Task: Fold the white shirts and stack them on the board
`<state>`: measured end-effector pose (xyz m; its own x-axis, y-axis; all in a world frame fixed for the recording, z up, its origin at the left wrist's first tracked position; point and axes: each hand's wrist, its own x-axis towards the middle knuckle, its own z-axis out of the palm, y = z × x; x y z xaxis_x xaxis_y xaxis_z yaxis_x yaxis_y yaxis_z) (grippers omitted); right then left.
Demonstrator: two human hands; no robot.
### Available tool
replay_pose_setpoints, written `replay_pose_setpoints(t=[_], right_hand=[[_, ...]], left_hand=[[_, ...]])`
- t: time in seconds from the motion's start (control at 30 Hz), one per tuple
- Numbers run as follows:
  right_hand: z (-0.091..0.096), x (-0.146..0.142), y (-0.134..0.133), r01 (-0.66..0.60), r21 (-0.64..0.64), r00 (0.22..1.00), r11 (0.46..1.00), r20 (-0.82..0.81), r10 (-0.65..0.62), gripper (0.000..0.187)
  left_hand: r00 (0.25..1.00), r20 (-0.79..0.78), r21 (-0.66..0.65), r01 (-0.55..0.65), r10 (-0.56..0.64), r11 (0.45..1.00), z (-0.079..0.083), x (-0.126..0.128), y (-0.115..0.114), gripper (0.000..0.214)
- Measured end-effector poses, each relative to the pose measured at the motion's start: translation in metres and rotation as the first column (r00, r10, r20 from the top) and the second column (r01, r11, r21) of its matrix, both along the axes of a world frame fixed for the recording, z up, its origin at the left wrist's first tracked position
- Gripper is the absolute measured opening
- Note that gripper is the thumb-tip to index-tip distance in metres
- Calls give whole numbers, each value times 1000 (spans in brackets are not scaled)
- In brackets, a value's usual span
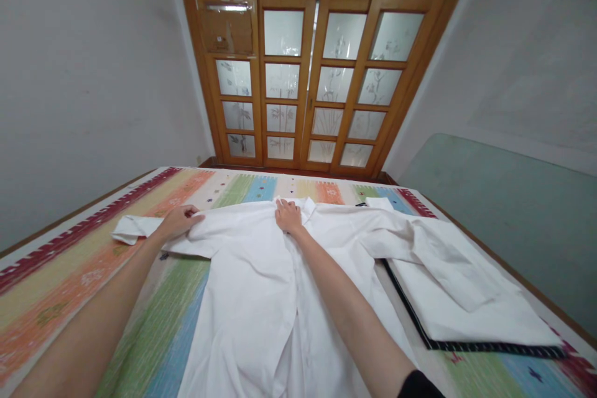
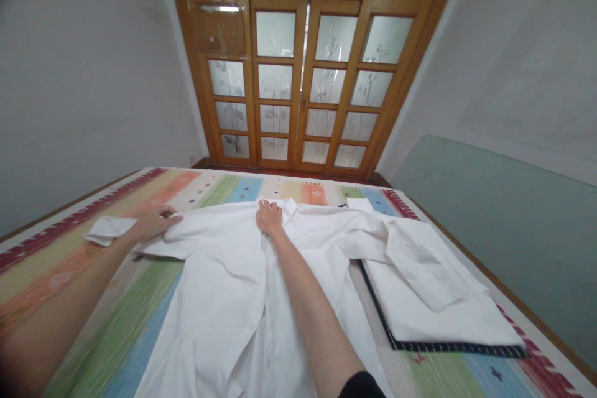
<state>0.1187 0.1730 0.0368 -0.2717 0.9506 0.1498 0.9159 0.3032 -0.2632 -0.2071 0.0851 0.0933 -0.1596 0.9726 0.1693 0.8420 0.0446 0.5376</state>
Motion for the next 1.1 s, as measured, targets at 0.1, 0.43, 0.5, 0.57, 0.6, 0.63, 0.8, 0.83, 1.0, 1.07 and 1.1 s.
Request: replay_pose_setpoints(t=[0.1,0.43,0.5,0.57,0.6,0.63,0.8,0.83,1.0,1.07,1.1], right_hand=[[-1,1,-1,37,-16,998,999,60,-36,55],[-1,11,6,205,-143,977,968,92,-193,57],[-4,12,6,247,-144,968,958,74,-238,56],[-6,12,7,270,-146,963,952,66,-263,55],[-6,11,8,277,-147,961,950,63,-271,54],[-7,11,10,285,-148,958,947,59,-279,54],[-3,10,16,310,-156,951,938,55,-305,56],[-1,10,16,313,-162,950,936,60,-307,56],[0,10,14,265,-60,964,962,43,-262,54],[0,10,14,173,34,985,984,-10,-172,48],[0,10,15,123,62,992,991,-40,-121,47]], left_hand=[[995,-84,68,-48,54,997,-7,-4,-1,44],[990,-99,66,-92,98,994,-24,-9,-17,60],[988,-76,121,-122,132,985,-28,-9,-23,61],[989,-79,173,-112,128,978,-32,-5,-29,61],[990,-84,197,-98,117,976,-35,0,-32,62],[991,-92,214,-76,98,974,-38,7,-35,62],[986,-144,202,109,-81,973,-52,74,-50,51],[978,-161,164,160,-134,973,-54,93,-52,48],[875,-246,16,434,-417,901,-65,188,-56,48],[864,-285,-6,432,-416,902,-72,214,-57,50],[869,-310,20,411,-385,911,-76,223,-57,50]])
